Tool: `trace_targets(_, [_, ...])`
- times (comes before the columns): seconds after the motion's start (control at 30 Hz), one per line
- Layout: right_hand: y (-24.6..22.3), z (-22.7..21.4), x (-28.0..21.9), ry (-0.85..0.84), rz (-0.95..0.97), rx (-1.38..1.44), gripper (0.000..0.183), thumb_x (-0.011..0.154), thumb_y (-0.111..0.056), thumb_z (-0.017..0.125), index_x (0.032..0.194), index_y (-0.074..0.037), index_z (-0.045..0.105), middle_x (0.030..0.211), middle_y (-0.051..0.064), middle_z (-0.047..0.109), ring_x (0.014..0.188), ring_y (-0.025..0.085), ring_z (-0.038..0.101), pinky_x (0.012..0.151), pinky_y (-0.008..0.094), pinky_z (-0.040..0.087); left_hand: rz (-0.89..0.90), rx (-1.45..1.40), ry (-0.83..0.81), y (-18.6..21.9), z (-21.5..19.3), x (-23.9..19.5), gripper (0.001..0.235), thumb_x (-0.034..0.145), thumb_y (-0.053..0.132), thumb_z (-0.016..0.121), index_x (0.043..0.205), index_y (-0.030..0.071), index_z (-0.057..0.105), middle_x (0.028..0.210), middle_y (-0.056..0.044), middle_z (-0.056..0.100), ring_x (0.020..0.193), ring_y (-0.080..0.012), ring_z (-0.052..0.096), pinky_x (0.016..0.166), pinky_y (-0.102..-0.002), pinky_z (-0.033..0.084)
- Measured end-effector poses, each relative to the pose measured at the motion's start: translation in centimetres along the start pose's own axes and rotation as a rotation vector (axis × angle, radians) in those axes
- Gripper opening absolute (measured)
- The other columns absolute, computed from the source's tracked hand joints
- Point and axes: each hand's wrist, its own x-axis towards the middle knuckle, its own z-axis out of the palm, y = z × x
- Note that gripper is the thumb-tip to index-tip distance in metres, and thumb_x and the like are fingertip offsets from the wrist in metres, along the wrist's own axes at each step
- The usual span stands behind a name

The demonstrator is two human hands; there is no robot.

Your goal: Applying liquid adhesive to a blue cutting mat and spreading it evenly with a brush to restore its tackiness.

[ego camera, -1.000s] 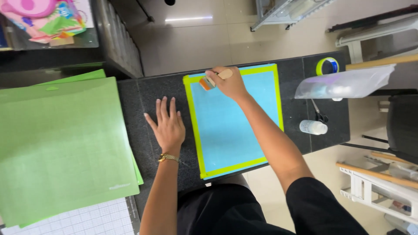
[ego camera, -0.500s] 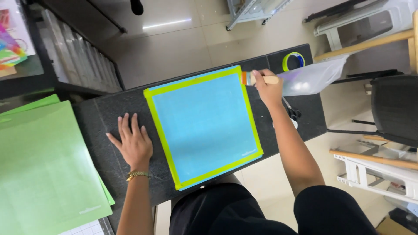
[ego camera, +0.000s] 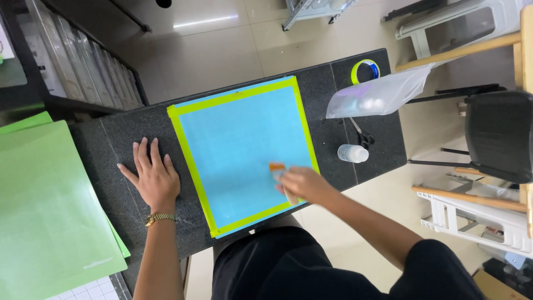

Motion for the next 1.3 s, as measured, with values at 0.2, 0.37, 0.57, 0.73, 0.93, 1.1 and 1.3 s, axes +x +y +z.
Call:
trace_targets(0.2, [3.5,-5.0,4.5,0.063,0.008,-0.070,0.042,0.097,-0.024,0.069,0.062,-0.018,0.047,0.051,-0.001,0.048,0.046,0.016,0.052,0.042,0.028,0.045,-0.006,-0.030,-0.009,0.3,-0.4,0.0,0.039,0.115,0.030,0.040,0.151,0.017,0.046,0.155,-0.007,0.042,0.154,-0.0235,0.028,0.121,-0.064,0.002])
trace_targets(0.37, [14.5,-5.5,10.5,0.111,0.173,0.098,0.039,0.107,-0.017,0.063,0.069,-0.011,0.061,0.055,0.003,0.059,0.052,0.018,0.059,0.054,0.027,0.049,0.025,-0.010,0.006,0.4,-0.7,0.0,0.039,0.116,0.028,0.040,0.151,0.013,0.048,0.155,-0.010,0.043,0.154,-0.0256,0.029,0.120,-0.065,0.004])
trace_targets(0.57, [9.6,-1.3,3.5,0.059,0.129,0.044,0.030,0.103,-0.020,0.063,0.073,-0.019,0.061,0.060,-0.002,0.058,0.057,0.016,0.058,0.059,0.030,0.050,0.016,-0.020,0.002,0.3,-0.4,-0.1,0.039,0.115,0.028,0.041,0.151,0.014,0.048,0.156,-0.009,0.042,0.154,-0.0255,0.029,0.120,-0.065,0.003])
trace_targets(0.73, [1.4,0.0,-6.6,-0.087,0.032,0.130,0.021,0.099,-0.025,0.065,0.078,-0.022,0.059,0.068,-0.005,0.058,0.064,0.016,0.059,0.059,0.030,0.051,0.017,-0.033,-0.017,-0.1,-0.7,0.0,0.040,0.114,0.029,0.041,0.150,0.014,0.049,0.155,-0.010,0.043,0.153,-0.0264,0.030,0.120,-0.066,0.005])
trace_targets(0.93, [7.1,-5.4,3.6,0.082,0.052,0.066,0.039,0.098,-0.011,0.067,0.061,-0.015,0.054,0.051,0.000,0.051,0.048,0.016,0.049,0.046,0.027,0.044,0.014,-0.010,0.014,0.0,-0.2,0.0,0.039,0.115,0.028,0.042,0.151,0.015,0.049,0.157,-0.009,0.042,0.154,-0.0252,0.029,0.119,-0.067,0.005])
trace_targets(1.1, [16.4,-3.7,8.5,0.094,0.046,-0.020,0.022,0.105,-0.017,0.071,0.085,-0.008,0.069,0.063,0.005,0.061,0.058,0.018,0.060,0.055,0.027,0.049,0.038,-0.012,0.027,-0.1,-0.3,-0.3,0.039,0.116,0.026,0.040,0.151,0.014,0.049,0.157,-0.010,0.042,0.153,-0.0264,0.029,0.118,-0.067,0.005])
trace_targets(1.3, [8.1,-0.7,-1.2,0.009,-0.020,-0.186,0.013,0.094,-0.024,0.073,0.093,-0.012,0.068,0.076,0.006,0.066,0.069,0.020,0.062,0.061,0.032,0.052,0.044,-0.028,0.030,-0.1,-0.5,-0.3,0.039,0.116,0.026,0.040,0.151,0.014,0.049,0.158,-0.010,0.043,0.153,-0.0260,0.029,0.118,-0.068,0.004])
